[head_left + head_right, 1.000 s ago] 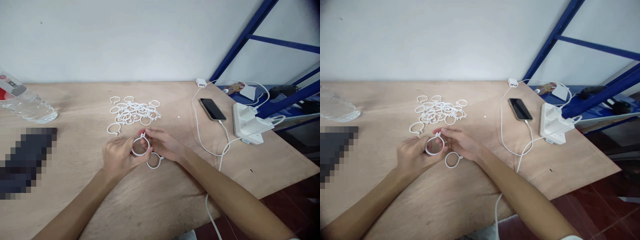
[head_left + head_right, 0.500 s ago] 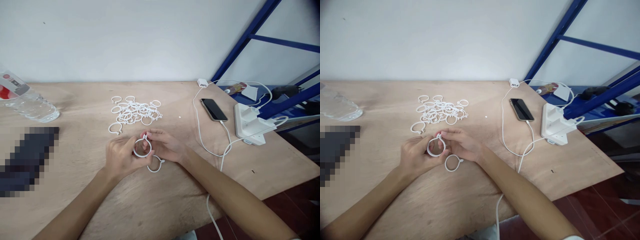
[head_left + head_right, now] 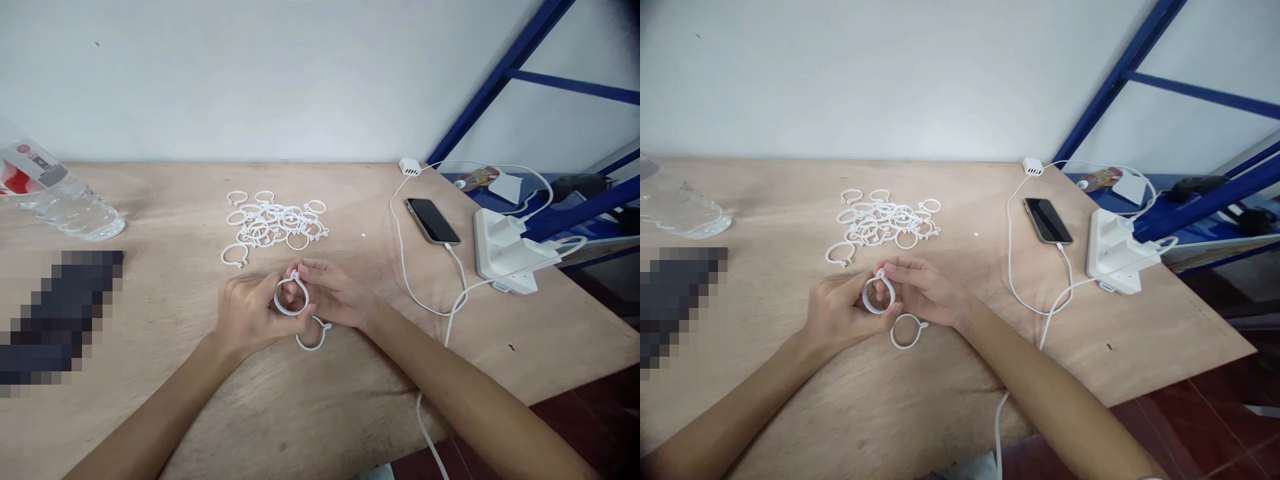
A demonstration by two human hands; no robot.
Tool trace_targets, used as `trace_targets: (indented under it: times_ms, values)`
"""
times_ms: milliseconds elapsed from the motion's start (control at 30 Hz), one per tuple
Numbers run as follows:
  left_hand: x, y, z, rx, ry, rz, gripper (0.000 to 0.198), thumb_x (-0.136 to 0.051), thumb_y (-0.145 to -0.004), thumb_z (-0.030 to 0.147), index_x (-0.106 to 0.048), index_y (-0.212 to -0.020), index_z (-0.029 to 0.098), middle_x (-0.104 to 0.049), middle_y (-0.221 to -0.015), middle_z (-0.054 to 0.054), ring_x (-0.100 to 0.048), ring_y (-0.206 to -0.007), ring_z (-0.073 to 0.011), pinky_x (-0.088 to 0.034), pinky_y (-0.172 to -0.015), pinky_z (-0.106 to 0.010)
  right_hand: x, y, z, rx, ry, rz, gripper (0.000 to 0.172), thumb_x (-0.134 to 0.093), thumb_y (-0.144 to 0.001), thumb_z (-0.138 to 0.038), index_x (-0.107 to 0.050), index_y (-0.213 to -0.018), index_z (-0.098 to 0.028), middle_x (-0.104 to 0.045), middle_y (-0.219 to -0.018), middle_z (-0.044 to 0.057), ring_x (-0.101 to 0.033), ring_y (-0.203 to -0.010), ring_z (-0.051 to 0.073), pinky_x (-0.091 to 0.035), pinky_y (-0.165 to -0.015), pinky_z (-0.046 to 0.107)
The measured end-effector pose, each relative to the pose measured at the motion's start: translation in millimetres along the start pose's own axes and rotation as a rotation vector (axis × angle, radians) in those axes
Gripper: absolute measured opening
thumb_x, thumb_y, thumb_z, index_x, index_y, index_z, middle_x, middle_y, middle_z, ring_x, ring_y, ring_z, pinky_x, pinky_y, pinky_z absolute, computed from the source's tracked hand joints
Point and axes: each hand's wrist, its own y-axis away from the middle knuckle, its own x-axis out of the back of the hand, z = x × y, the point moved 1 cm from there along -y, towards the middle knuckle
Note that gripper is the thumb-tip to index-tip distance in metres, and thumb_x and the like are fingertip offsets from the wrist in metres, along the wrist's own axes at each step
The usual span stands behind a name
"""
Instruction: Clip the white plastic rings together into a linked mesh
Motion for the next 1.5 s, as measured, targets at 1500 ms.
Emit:
trace_targets:
  times_ms: [1500]
  values:
    - [-4.3,3,9,-0.098,0.124,0.127,0.027,-0.06,-0.076,0.038,-0.043,-0.064,0.021,-0.051,-0.045,0.007,-0.048,-0.038,-0.0099,-0.038,-0.045,-0.026,1,-2,4,0.034,-0.013,-0.041,0.022,-0.072,-0.08,-0.031,-0.064,-0.075,-0.011,-0.059,-0.065,0.0,-0.056,-0.062,0.008,-0.046,-0.06,0.018]
